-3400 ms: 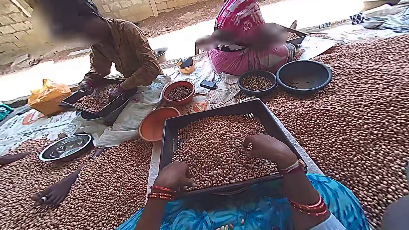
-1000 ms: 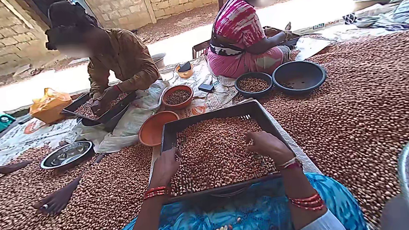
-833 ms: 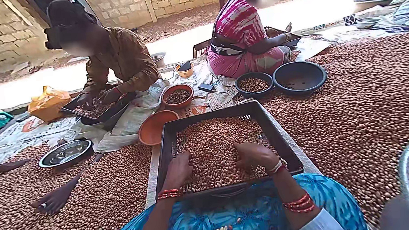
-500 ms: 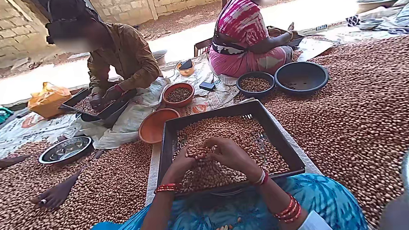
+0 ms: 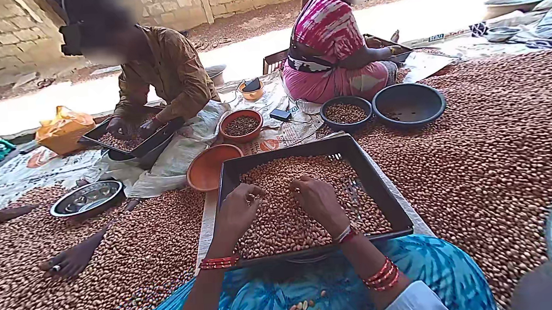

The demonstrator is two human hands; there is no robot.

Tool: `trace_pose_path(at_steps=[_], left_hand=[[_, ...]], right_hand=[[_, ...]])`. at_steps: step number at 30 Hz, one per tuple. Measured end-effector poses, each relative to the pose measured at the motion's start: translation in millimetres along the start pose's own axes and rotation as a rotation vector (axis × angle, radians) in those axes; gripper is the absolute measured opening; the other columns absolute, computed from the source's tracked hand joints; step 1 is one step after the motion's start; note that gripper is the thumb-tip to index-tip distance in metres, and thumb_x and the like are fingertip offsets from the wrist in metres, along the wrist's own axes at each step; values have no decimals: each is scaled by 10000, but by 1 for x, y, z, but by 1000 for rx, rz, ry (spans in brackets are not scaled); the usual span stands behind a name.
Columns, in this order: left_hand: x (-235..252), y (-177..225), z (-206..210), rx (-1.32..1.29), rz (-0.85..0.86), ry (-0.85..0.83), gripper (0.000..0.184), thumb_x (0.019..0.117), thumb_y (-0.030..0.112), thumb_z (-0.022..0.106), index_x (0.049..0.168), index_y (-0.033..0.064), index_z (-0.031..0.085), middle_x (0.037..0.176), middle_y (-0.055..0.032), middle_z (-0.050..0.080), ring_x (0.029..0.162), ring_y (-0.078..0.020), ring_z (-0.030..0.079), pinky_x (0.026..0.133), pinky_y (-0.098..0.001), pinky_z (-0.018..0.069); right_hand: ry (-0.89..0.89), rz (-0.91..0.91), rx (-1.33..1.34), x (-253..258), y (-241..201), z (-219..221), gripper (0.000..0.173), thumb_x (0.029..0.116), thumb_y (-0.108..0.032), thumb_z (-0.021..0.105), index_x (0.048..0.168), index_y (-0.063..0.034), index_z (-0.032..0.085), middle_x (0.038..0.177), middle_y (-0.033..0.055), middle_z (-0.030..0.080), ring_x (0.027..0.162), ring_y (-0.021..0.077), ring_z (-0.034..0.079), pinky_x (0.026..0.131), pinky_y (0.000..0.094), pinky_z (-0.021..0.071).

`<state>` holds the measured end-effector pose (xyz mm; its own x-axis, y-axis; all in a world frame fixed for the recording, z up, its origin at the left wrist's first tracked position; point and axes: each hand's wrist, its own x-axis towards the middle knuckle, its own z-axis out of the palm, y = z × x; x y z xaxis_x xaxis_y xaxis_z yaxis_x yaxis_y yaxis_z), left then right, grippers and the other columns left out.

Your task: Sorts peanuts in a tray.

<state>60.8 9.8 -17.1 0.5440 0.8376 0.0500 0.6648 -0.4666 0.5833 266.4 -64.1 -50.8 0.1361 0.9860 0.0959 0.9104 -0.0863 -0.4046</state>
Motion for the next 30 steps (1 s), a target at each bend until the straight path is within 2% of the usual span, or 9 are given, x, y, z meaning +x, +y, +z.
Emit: trace_pose_path(at_steps=[7,9,11,12,14,18,21,25,30], left_hand=[[2,5,28,316,-67,-26,265,1013,93,552,1177,111,759,1185,-159,702,1124,-341,673,950,-517,534],[3,2,36,344,-92,-27,255,1013,127,584,1206,124,751,1224,-159,687,1184,-347,642,961,-515,527],[5,-2,39,354,-115,-41,254,1007,159,616,1226,113,738,1262,-178,665,1238,-374,604,978,-532,518],[6,-5,41,348,-113,-41,256,1000,157,624,1223,97,734,1259,-188,662,1241,-383,598,982,-537,513],[7,-10,39,282,-119,-35,243,986,158,635,1188,70,739,1202,-181,688,1187,-361,634,993,-533,505],[16,-28,24,-199,-232,13,189,993,105,620,1143,5,680,989,-120,722,849,-201,712,826,-403,576],[18,-36,19,-438,-232,-2,175,991,-1,509,1149,-9,584,834,-57,648,581,-84,610,569,-254,538],[11,-17,27,27,-193,-101,213,1004,142,615,1172,65,722,859,-116,673,756,-233,609,777,-439,502],[10,-8,39,170,-191,-183,260,982,144,631,1197,26,717,1060,-209,718,1022,-367,685,955,-536,512]], right_hand=[[-140,51,-42,1,-1,-6,304,976,-249,592,1194,-67,699,1216,185,678,1054,365,687,860,565,518],[-174,-67,115,-4,6,-17,279,961,-263,625,1136,-67,720,1087,161,697,966,324,678,820,534,513],[-214,-339,522,-11,17,-28,211,963,-222,660,1059,-46,725,842,32,653,701,120,558,651,319,457],[-256,-451,772,-13,20,-32,181,969,-198,665,1063,-49,711,828,-68,649,675,-14,547,620,184,464],[-261,-509,1010,-18,20,-41,169,973,-156,648,1093,-43,688,873,-115,669,700,-81,565,631,122,478],[-78,-227,509,-15,28,-45,203,986,-182,649,1136,-78,738,927,33,722,739,102,617,713,323,514],[-117,-109,362,-11,32,-42,208,1003,-195,647,1161,-90,734,947,74,721,795,197,649,789,442,524],[-133,-69,261,-11,25,-43,205,1004,-203,640,1142,-98,749,952,91,730,854,252,673,824,504,521],[-189,-57,110,-15,14,-37,197,990,-204,641,1105,-111,771,1023,122,753,997,325,701,877,579,505]])
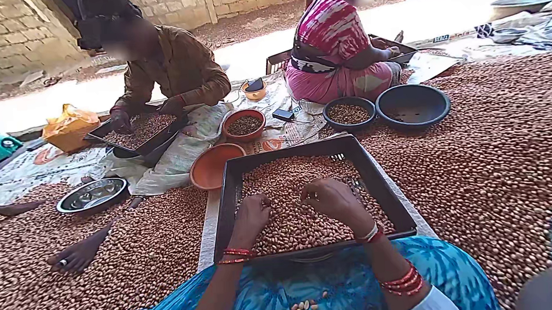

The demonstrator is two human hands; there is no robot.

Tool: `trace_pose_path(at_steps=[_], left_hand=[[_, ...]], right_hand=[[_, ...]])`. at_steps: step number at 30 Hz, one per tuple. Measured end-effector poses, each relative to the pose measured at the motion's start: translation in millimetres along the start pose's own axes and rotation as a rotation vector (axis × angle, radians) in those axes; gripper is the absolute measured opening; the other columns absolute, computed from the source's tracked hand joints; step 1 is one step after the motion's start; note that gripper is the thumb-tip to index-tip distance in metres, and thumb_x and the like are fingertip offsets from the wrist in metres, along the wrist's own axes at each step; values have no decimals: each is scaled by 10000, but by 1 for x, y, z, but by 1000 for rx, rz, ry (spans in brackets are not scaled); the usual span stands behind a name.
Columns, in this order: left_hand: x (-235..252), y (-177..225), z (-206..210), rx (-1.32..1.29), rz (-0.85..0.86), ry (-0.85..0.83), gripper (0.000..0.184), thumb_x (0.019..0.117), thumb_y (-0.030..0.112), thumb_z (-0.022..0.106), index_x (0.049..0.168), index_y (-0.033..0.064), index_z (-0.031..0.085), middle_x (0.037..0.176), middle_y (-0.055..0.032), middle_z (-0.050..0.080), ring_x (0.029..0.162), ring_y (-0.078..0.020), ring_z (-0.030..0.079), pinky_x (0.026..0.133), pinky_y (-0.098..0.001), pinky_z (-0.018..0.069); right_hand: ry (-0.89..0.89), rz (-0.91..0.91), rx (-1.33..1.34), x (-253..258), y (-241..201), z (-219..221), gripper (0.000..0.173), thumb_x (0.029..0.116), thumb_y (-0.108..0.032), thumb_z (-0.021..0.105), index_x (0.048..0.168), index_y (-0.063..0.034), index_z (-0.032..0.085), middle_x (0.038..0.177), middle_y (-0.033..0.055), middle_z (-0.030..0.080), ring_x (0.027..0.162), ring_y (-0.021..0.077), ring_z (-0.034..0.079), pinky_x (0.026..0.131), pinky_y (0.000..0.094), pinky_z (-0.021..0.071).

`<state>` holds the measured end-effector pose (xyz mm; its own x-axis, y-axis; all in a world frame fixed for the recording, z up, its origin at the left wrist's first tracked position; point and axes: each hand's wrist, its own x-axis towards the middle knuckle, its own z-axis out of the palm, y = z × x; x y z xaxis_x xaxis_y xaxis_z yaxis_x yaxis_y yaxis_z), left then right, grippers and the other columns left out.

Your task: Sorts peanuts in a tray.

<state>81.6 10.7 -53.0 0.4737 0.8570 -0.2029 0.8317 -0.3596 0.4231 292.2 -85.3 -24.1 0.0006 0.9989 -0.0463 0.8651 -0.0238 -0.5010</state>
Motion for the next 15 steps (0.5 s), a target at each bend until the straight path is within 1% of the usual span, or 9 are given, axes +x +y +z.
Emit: trace_pose_path(at_steps=[2,4,5,7,8,9,10,13,15], left_hand=[[1,-3,-4,-14,-25,-2,253,986,188,644,1171,32,721,991,-191,712,950,-348,682,907,-539,520],[-1,-10,-15,-87,9,-49,239,1013,173,617,1173,22,711,989,-172,715,920,-302,684,895,-502,524],[-5,-15,-25,-185,79,-122,226,1030,143,598,1170,4,707,999,-151,728,915,-253,700,899,-451,542],[-14,-29,-45,-577,318,-357,180,1038,69,546,1097,-3,700,945,-33,746,861,-102,729,865,-299,605],[-18,-34,-53,-770,410,-465,204,1028,64,525,1087,17,714,963,-9,771,893,-102,747,879,-297,619],[-22,-36,-61,-885,451,-500,209,1017,79,537,1084,37,730,983,-11,786,917,-120,759,883,-306,626],[-26,-36,-68,-923,432,-456,188,999,68,557,1073,52,729,975,-9,788,903,-126,762,858,-300,631],[-27,-37,-75,-751,263,-296,134,965,-12,618,1069,21,695,907,-2,764,797,-107,748,789,-275,632],[-19,-37,-69,-430,114,-183,99,967,24,669,1053,26,719,859,-27,739,718,-97,716,739,-276,614]], right_hand=[[-29,0,-48,1,-6,4,200,988,-202,642,1106,-104,770,1053,140,753,1019,347,701,885,590,503],[-35,-15,-88,3,-9,10,200,980,-194,644,1104,-96,766,1056,156,749,1020,364,700,876,595,500],[-31,-24,-103,4,-9,14,201,973,-187,648,1107,-92,766,1059,163,749,1022,371,700,876,597,500],[-25,-43,-122,5,-9,20,196,960,-181,663,1101,-85,761,1046,174,746,1012,385,700,858,605,501],[-26,-51,-125,6,-9,22,189,957,-178,667,1091,-81,757,1040,175,744,1007,387,699,850,605,501],[-29,-56,-131,7,-9,23,181,955,-172,667,1083,-79,755,1039,174,743,1006,385,699,845,605,503],[-34,-59,-133,7,-9,24,176,956,-163,664,1079,-73,753,1044,174,742,1009,385,699,843,605,503],[-53,-68,-153,8,-9,24,164,958,-137,649,1074,-66,741,1054,167,737,1013,373,697,843,587,505],[-66,-68,-173,9,-9,24,172,961,-140,645,1080,-62,742,1064,169,734,1012,376,696,841,585,505]])
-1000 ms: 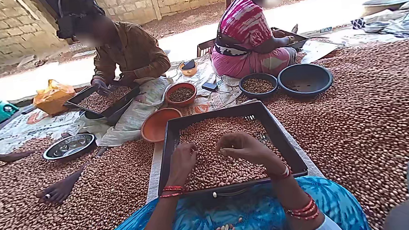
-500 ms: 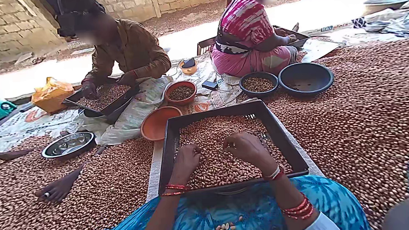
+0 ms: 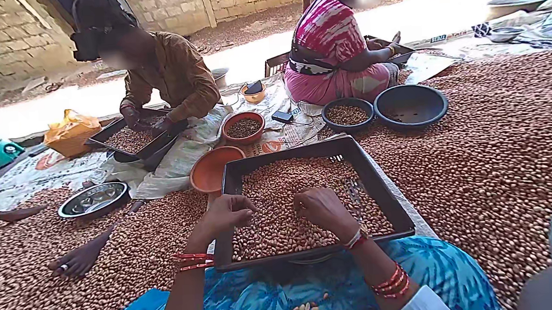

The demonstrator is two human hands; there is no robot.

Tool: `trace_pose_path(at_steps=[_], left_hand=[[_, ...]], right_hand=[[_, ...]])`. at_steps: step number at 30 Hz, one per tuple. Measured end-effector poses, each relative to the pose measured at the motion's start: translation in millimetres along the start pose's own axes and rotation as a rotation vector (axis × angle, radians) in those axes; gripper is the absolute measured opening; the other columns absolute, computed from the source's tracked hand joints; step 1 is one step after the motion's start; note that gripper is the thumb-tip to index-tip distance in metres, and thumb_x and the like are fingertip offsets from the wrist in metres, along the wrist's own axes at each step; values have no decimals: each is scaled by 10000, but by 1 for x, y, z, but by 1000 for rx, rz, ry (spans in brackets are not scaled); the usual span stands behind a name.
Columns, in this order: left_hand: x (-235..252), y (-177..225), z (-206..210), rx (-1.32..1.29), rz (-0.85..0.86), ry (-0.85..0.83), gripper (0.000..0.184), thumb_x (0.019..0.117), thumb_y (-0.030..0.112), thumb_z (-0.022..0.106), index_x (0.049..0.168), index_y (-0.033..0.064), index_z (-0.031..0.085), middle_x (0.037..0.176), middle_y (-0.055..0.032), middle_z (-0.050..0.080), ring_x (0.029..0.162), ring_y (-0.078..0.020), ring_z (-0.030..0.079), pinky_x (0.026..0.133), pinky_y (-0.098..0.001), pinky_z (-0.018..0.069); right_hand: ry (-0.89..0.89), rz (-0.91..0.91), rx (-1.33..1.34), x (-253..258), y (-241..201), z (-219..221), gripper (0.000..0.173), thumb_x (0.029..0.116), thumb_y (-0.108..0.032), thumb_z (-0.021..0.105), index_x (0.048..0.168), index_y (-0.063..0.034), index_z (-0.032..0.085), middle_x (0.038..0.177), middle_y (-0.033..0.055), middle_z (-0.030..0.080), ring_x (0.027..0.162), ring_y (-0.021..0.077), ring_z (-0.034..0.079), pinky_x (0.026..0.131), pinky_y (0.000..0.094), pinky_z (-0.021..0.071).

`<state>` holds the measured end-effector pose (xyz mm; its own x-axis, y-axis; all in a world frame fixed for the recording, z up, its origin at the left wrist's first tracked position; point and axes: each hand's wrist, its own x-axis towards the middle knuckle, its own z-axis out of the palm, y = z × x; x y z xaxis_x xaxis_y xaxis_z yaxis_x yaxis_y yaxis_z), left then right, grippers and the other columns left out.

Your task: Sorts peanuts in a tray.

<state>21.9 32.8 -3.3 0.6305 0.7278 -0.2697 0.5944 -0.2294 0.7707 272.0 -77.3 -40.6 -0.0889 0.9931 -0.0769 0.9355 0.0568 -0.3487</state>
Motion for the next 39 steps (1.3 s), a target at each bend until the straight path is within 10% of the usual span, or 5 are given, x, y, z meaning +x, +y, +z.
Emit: trace_pose_path(at_steps=[9,13,24,32,39], left_hand=[[13,23,50,907,-625,64,247,994,83,576,1168,-62,675,1262,-251,666,1225,-417,629,957,-568,522],[16,19,56,913,-618,38,259,1003,90,559,1179,-60,676,1274,-243,666,1231,-410,626,959,-570,516],[1,-12,2,27,-5,-524,117,942,88,688,1058,85,699,749,54,722,588,-33,660,577,-212,561],[20,10,70,654,-294,-401,472,929,367,750,1158,-38,669,1121,-259,683,1080,-422,657,954,-632,482],[18,11,102,-410,-137,-5,615,885,-114,633,1438,-67,367,1220,-173,599,1013,-156,651,869,-323,565]], right_hand=[[-82,-155,117,-7,5,-10,225,961,-235,649,1063,-53,734,984,157,721,910,340,688,780,560,505],[-40,-651,784,-22,17,-29,207,947,-132,702,1097,8,685,909,-8,685,777,-15,605,704,166,511],[-178,501,119,-43,88,-40,461,918,-263,770,1315,-59,654,1177,251,691,1097,450,660,933,659,492],[-446,241,62,-19,37,-12,607,894,-252,798,1379,19,552,1249,297,638,1173,491,620,932,705,473],[-160,-53,447,-6,1,-9,680,907,4,689,1531,-38,422,1305,275,629,1188,421,634,994,604,490]])
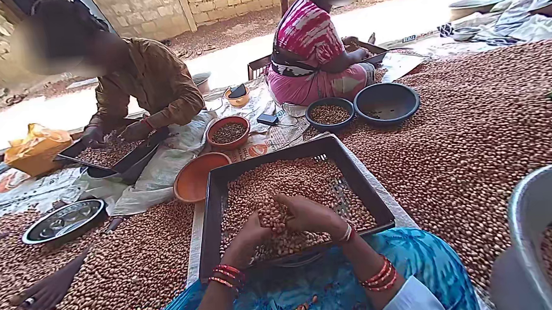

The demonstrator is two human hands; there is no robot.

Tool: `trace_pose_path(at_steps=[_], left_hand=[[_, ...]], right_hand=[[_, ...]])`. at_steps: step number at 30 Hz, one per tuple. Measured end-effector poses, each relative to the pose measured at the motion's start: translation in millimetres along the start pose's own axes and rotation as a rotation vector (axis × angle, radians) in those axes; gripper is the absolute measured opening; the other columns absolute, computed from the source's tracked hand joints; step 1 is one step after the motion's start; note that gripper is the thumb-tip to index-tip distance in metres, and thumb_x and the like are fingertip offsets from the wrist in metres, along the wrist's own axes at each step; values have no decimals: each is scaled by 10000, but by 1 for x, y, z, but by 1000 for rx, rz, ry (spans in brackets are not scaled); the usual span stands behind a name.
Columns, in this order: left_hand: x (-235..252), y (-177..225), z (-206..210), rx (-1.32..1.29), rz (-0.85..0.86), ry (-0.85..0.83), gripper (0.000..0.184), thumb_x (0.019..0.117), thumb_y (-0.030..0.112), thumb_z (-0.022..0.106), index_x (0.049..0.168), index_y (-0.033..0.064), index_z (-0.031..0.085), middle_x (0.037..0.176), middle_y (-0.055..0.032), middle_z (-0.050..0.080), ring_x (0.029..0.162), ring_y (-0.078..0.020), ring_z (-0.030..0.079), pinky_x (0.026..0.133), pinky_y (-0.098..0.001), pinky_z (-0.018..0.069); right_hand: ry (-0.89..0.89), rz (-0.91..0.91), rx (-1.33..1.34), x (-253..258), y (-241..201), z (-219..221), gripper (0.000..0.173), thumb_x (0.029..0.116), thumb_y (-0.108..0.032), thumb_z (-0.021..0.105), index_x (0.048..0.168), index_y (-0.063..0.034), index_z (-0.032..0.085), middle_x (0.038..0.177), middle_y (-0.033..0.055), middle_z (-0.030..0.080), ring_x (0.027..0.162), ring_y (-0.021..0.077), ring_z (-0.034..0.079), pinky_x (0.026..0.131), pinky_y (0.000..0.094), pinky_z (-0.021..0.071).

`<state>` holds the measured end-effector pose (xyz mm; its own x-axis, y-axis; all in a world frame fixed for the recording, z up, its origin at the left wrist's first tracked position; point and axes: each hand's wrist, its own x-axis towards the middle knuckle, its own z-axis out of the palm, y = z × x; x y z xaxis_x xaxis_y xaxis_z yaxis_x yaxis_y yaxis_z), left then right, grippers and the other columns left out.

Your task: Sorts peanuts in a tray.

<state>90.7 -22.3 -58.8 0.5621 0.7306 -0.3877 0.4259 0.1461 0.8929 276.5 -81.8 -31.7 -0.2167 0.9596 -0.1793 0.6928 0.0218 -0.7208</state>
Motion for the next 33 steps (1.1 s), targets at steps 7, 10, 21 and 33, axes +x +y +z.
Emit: trace_pose_path(at_steps=[7,10,21,33], left_hand=[[2,15,-39,0,382,72,528,888,-89,508,1404,28,517,1292,-64,632,958,-49,651,769,-215,545],[-2,23,-52,212,410,167,451,942,-34,502,1382,53,553,1308,-75,650,1026,-117,676,824,-296,568],[-2,15,-13,839,465,422,210,978,68,615,1109,91,777,1082,-148,726,971,-327,713,852,-511,569],[14,16,-17,453,342,358,220,1001,96,576,1159,-27,665,977,-129,720,801,-191,712,771,-361,590]], right_hand=[[602,204,-94,-6,34,-29,283,1016,-153,565,1244,-101,725,1087,146,735,984,315,699,865,529,526],[528,385,-206,-7,41,-29,339,1045,-159,522,1334,-138,699,1267,169,700,1195,360,652,995,577,484],[426,458,-308,3,38,-20,315,1024,-170,544,1297,-120,693,1260,175,696,1180,367,658,956,582,498],[416,494,-267,-1,39,-24,291,996,-202,610,1240,-77,705,1233,186,696,1172,372,653,963,588,488]])
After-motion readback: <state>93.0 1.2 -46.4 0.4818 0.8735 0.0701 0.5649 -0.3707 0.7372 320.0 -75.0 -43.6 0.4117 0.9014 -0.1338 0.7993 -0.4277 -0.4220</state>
